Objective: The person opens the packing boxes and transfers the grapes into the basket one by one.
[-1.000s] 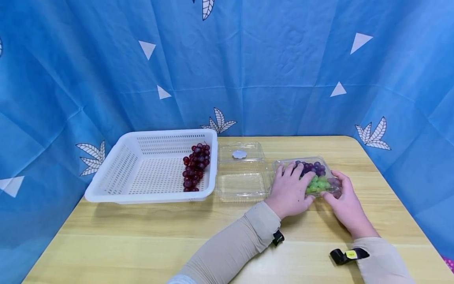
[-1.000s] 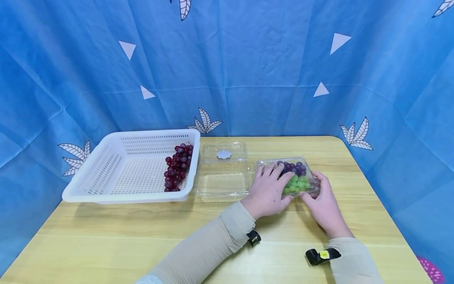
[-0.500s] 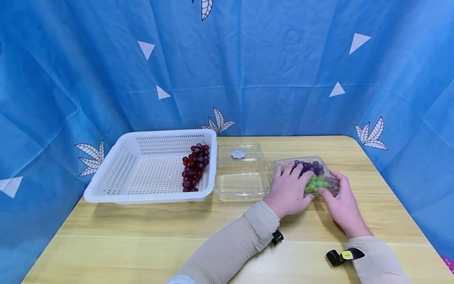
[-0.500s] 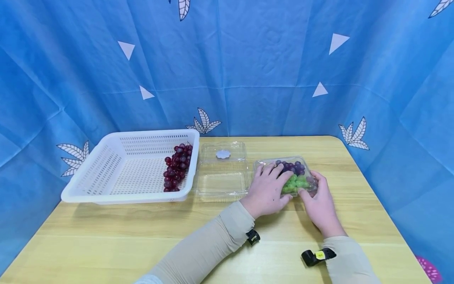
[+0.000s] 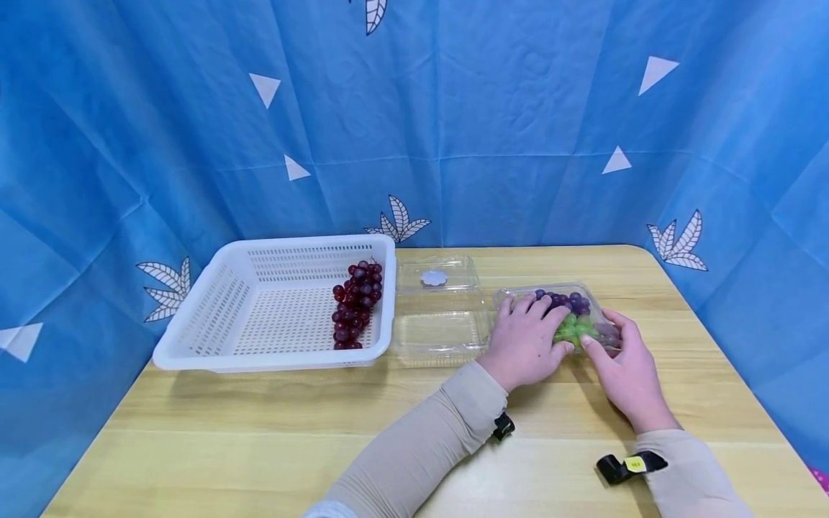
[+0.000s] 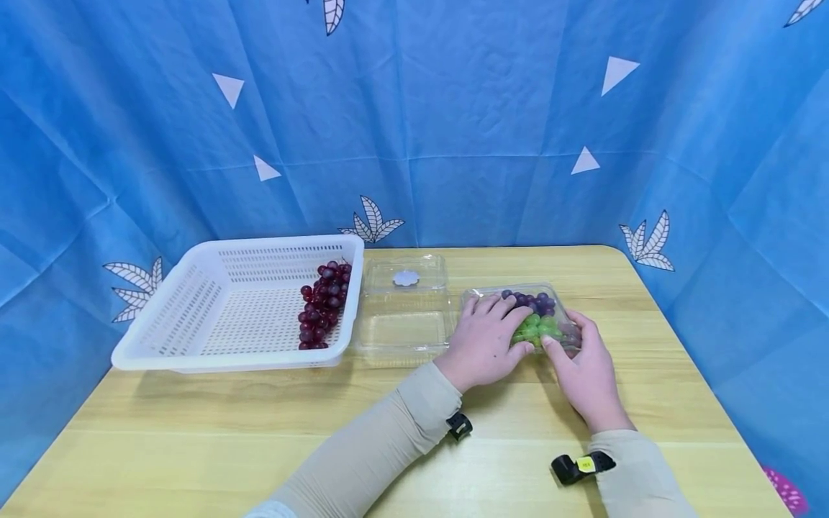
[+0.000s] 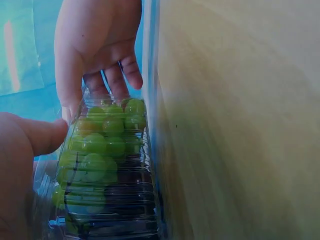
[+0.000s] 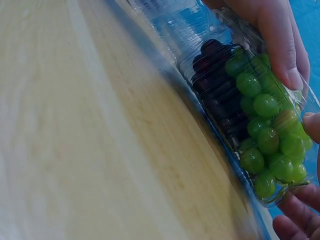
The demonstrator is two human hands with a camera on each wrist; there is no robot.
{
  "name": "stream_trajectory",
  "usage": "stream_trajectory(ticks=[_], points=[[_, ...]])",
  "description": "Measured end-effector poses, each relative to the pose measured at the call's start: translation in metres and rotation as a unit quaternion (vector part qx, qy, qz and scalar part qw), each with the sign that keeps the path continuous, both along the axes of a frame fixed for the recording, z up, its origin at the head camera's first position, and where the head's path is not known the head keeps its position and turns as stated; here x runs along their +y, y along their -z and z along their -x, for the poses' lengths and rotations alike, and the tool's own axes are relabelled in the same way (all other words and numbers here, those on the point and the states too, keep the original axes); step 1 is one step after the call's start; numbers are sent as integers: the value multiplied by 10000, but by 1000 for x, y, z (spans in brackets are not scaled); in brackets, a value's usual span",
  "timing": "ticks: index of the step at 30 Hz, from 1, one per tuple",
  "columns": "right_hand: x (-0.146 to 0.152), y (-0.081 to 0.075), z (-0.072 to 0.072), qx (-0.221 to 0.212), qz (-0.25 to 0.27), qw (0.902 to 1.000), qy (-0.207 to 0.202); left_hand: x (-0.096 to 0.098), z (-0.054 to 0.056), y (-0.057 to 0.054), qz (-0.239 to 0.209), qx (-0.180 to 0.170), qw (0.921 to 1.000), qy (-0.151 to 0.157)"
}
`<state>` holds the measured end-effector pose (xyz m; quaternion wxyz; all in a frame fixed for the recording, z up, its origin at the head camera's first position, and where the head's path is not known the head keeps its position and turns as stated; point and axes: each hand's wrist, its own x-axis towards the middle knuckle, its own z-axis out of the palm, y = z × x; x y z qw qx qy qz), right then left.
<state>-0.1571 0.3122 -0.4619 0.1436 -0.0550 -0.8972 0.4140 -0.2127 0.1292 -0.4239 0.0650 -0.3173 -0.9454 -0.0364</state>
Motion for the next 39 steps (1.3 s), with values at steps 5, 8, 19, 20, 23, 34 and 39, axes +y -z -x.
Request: stream_trajectory(ticks=[5, 8, 19, 20, 23, 34, 39], points=[[0, -1, 0, -25, 190, 9998, -105, 2, -3, -2, 232, 109, 9997, -41], [0, -2, 1, -73, 343, 9992, -216, 4, -4, -2, 363, 300, 9989, 38], [5, 0, 5, -208, 923, 9932, -683, 3, -7, 1, 346, 787, 9961, 208], [5, 0, 6, -220, 962, 9926, -706, 4, -7, 1, 343, 817, 9958, 220], [5, 0, 6, -246, 1063, 9912, -751, 4, -8, 0, 314, 882, 9953, 246], [7, 0, 6, -129, 1116, 9895, -913, 5, -11, -5, 276, 1045, 9937, 293], [9, 2, 6, 39, 1097, 9877, -1117, 4, -10, -7, 324, 974, 9942, 321]])
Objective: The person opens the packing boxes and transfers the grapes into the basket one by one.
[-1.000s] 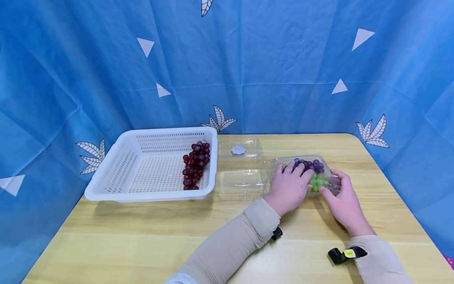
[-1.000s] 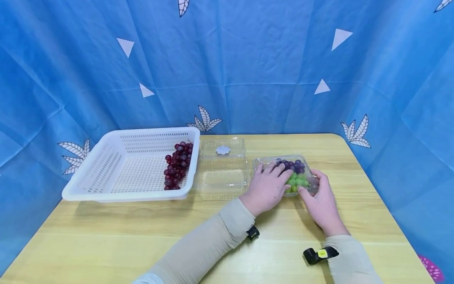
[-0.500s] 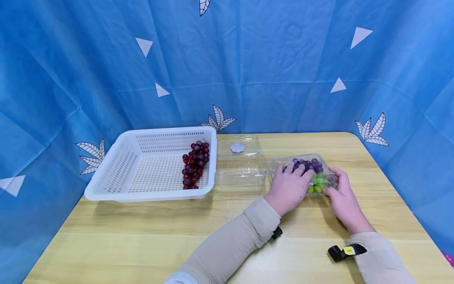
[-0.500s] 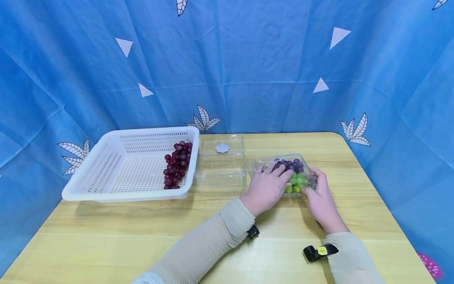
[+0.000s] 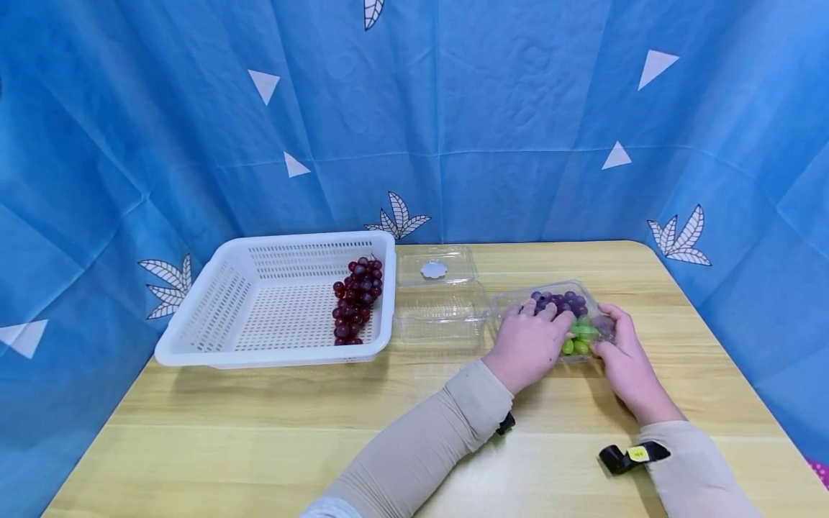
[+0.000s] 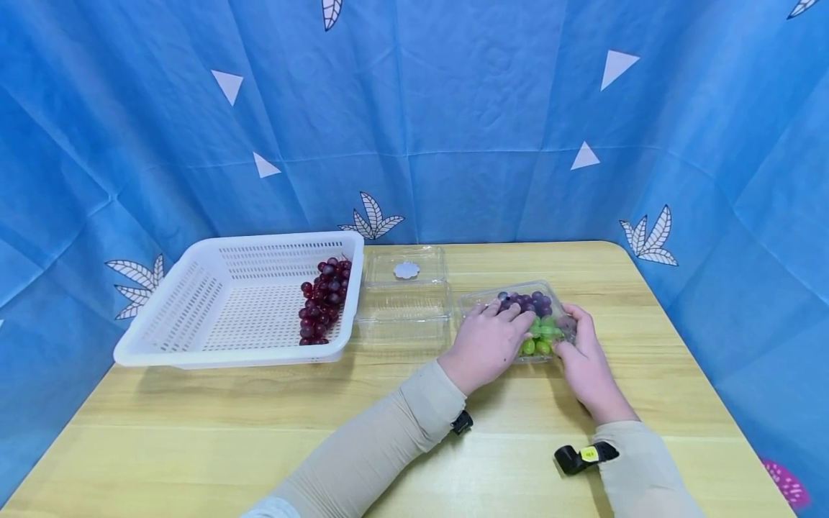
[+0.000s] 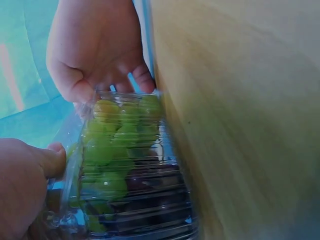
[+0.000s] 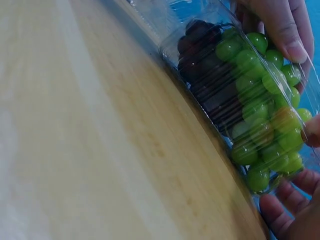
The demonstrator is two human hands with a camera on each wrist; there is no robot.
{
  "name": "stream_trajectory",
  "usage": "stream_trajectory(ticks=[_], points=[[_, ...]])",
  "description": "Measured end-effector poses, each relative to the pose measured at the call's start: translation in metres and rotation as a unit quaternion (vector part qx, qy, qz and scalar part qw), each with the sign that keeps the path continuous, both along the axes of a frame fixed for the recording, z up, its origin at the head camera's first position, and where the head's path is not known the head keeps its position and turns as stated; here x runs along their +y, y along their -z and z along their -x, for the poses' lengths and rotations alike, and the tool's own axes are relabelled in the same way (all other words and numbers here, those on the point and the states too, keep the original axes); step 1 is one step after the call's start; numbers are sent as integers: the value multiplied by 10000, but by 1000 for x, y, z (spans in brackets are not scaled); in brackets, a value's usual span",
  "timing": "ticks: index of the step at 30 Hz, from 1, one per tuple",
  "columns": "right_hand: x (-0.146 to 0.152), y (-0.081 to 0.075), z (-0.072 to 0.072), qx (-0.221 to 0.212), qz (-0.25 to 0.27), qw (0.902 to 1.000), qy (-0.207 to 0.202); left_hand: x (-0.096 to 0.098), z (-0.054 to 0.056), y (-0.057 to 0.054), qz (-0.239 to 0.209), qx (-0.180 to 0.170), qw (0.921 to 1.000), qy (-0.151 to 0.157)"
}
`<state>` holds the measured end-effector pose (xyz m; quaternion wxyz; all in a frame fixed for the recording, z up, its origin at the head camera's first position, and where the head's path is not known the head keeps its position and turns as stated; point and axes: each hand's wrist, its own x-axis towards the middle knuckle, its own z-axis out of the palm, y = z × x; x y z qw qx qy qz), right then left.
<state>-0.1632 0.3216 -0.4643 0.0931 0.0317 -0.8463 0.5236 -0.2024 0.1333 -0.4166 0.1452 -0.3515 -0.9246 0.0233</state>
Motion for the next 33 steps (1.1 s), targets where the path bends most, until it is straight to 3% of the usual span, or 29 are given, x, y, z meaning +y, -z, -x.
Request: stream_trajectory(ticks=[6, 11, 15, 20, 26, 33], points=[[8, 3, 0, -204, 76, 9997, -139, -9, 9, -9, -311, -144, 9989, 310], [9, 6, 0, -298, -338, 9988, 189, -13, 10, -17, 10, -821, 9961, 313], [7, 6, 3, -292, -456, 9982, 248, -18, 10, -26, -68, -1010, 9946, 246], [4, 5, 4, -256, -305, 9991, 134, -29, 12, -40, -631, -869, 9938, 297], [3, 5, 5, -235, -166, 9995, 93, -43, 12, -58, -1307, -258, 9907, 277], [2, 4, 3, -272, -218, 9994, 59, -50, 10, -67, -1791, 11, 9836, 199]])
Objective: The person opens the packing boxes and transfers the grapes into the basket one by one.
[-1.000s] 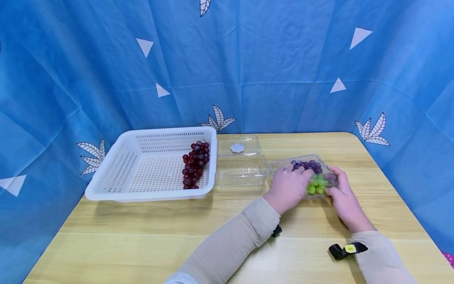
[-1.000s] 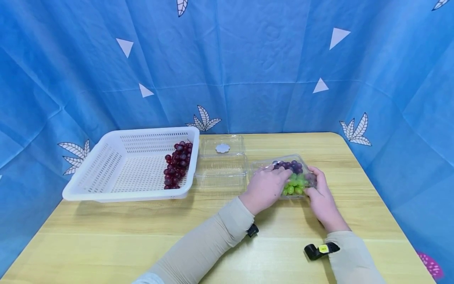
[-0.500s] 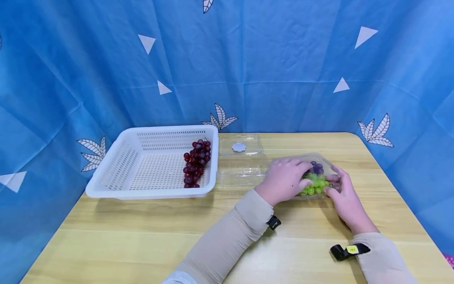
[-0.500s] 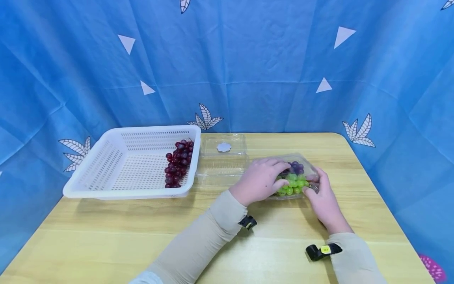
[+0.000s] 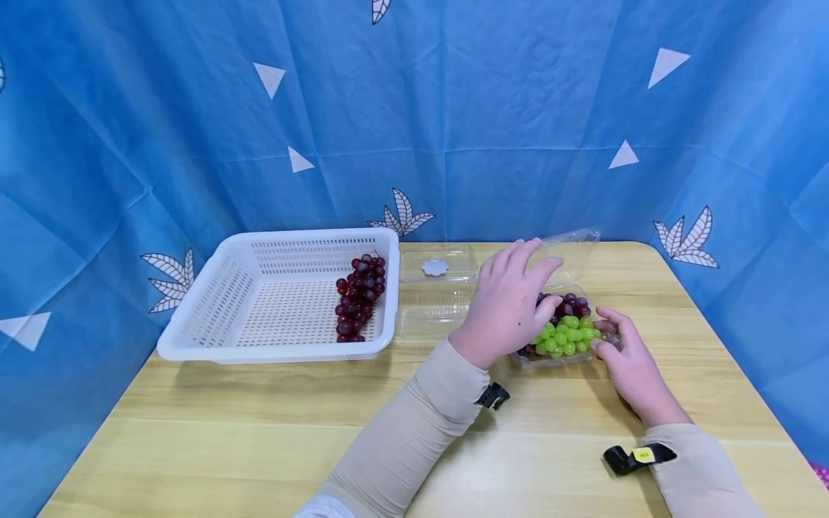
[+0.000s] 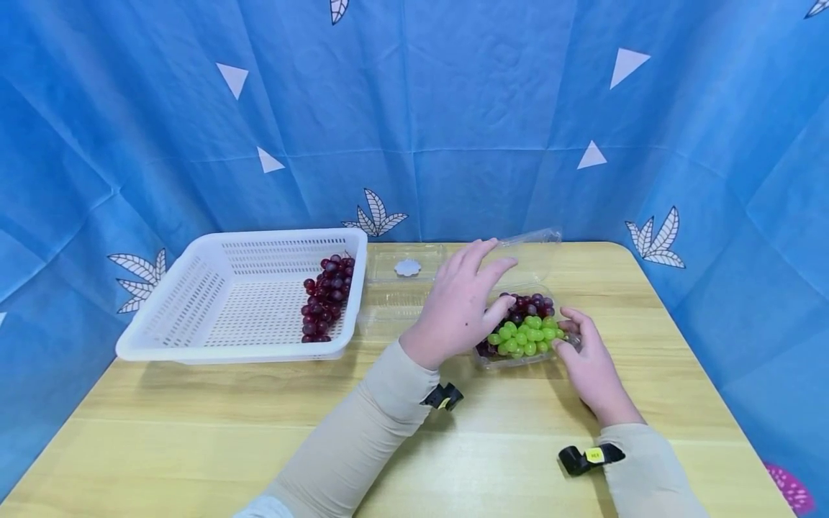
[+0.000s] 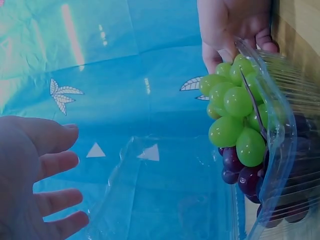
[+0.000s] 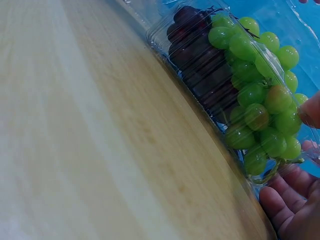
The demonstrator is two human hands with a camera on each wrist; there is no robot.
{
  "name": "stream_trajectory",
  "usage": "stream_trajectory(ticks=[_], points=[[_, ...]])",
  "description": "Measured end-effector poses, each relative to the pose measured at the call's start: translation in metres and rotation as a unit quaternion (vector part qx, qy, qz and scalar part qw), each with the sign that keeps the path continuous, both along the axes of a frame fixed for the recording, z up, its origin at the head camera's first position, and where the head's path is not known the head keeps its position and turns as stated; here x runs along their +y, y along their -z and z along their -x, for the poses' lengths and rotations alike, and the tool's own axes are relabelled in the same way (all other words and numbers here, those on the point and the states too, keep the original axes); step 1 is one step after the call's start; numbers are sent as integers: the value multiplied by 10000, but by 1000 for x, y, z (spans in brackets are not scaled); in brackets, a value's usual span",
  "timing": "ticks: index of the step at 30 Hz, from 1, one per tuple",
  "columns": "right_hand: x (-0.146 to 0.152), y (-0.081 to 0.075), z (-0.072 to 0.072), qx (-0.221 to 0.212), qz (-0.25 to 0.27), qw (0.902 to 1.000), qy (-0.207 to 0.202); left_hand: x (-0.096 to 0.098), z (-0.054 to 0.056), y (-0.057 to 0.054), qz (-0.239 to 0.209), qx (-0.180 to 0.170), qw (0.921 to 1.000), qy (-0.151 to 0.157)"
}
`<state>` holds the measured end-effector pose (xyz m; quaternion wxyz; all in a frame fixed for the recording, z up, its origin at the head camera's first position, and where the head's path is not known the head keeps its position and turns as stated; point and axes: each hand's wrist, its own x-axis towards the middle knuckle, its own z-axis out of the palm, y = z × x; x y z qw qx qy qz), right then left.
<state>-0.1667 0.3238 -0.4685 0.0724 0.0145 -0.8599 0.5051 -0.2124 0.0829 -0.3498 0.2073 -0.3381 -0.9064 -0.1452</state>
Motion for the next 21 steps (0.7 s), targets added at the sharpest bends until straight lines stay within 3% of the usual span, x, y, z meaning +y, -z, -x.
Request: stream_trajectory(ticks=[12, 16, 21], points=[[1, 2, 0, 194, -87, 9998, -29, 3, -3, 0, 43, -53, 9997, -248], [1, 3, 0, 396, -65, 9992, -63, 4, -4, 0, 50, -26, 9998, -195], [0, 4, -1, 482, 16, 9988, -44, 9, -5, 5, 473, -311, 9983, -116]])
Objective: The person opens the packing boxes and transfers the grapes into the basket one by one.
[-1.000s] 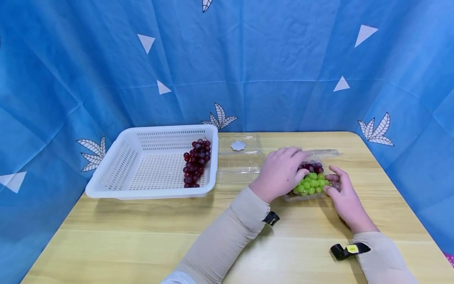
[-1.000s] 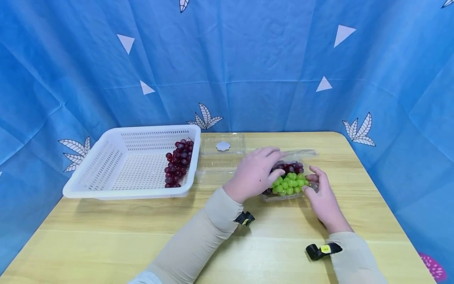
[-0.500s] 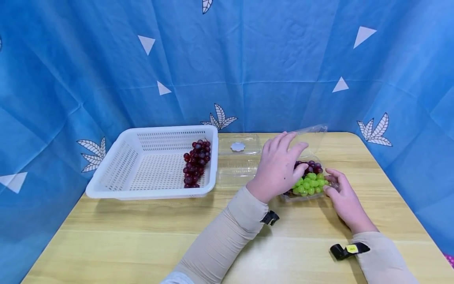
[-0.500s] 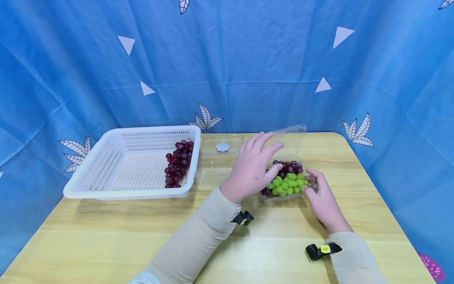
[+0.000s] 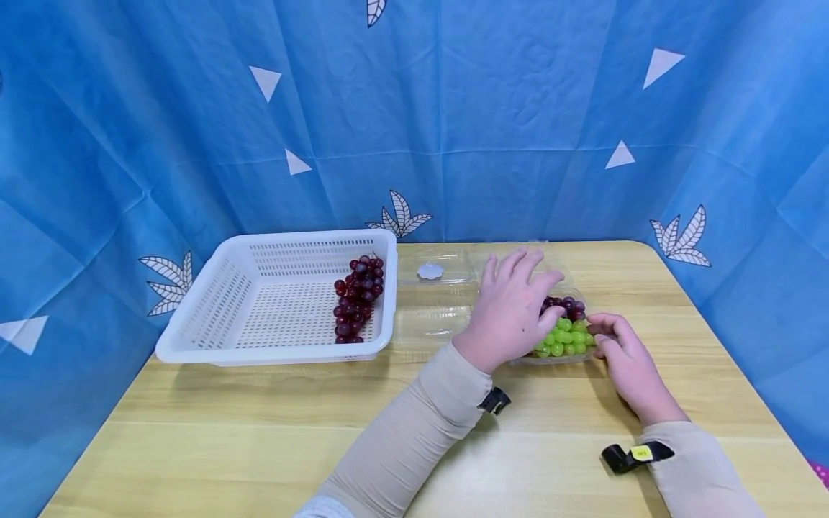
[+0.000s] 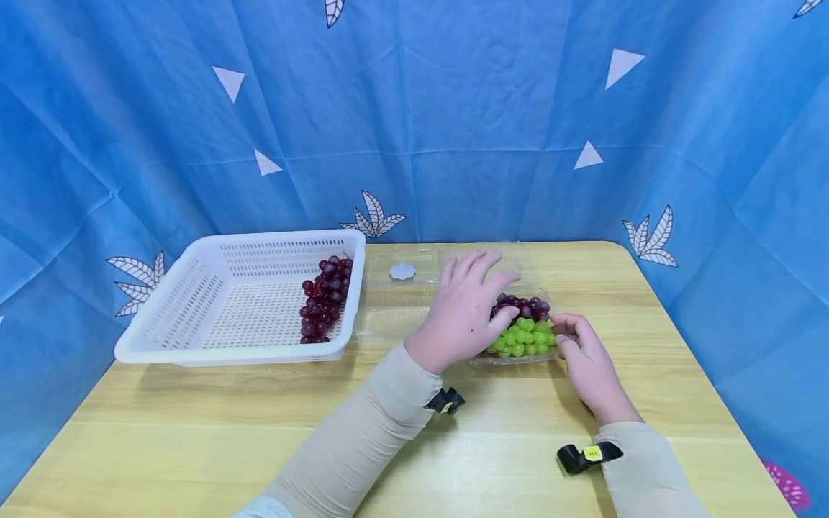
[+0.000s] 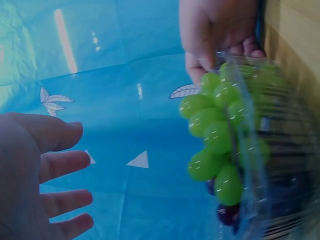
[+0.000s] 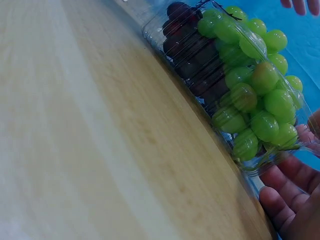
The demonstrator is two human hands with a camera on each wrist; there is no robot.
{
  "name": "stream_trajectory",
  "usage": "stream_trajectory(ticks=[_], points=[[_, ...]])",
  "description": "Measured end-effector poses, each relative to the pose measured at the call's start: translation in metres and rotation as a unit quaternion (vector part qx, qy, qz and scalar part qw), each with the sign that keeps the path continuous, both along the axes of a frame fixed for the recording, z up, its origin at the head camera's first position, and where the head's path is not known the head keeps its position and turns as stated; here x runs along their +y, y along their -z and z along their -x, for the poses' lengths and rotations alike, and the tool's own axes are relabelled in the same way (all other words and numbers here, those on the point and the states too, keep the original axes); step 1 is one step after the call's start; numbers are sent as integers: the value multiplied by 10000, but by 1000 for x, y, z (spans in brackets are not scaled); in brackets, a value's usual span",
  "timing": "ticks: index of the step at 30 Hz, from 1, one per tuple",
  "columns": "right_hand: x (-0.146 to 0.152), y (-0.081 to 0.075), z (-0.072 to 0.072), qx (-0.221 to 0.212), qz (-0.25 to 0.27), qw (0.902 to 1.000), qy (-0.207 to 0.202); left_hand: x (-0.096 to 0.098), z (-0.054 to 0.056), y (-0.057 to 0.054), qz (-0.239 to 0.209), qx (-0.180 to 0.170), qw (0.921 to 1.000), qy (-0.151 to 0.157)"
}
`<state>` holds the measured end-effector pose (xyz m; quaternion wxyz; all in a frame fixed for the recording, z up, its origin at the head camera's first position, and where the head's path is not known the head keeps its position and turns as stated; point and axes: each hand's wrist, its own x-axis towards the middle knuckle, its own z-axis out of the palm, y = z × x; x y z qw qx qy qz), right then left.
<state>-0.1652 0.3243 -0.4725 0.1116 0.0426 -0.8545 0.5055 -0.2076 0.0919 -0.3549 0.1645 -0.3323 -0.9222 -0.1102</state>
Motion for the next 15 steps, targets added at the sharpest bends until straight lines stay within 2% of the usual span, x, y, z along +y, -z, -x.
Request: stream_trajectory(ticks=[5, 10, 12, 15], points=[[0, -2, -1, -57, -16, 10000, 58, 10, 3, 16, 673, -534, 9963, -18], [-1, -3, -2, -79, -46, 9999, 76, 15, 3, 38, 1389, -1445, 9797, -11], [-1, -3, -2, -91, -55, 9999, 89, 16, 2, 43, 1510, -1737, 9732, 10], [0, -2, -1, -95, -70, 9999, 106, 16, 3, 45, 1470, -1927, 9702, 39]])
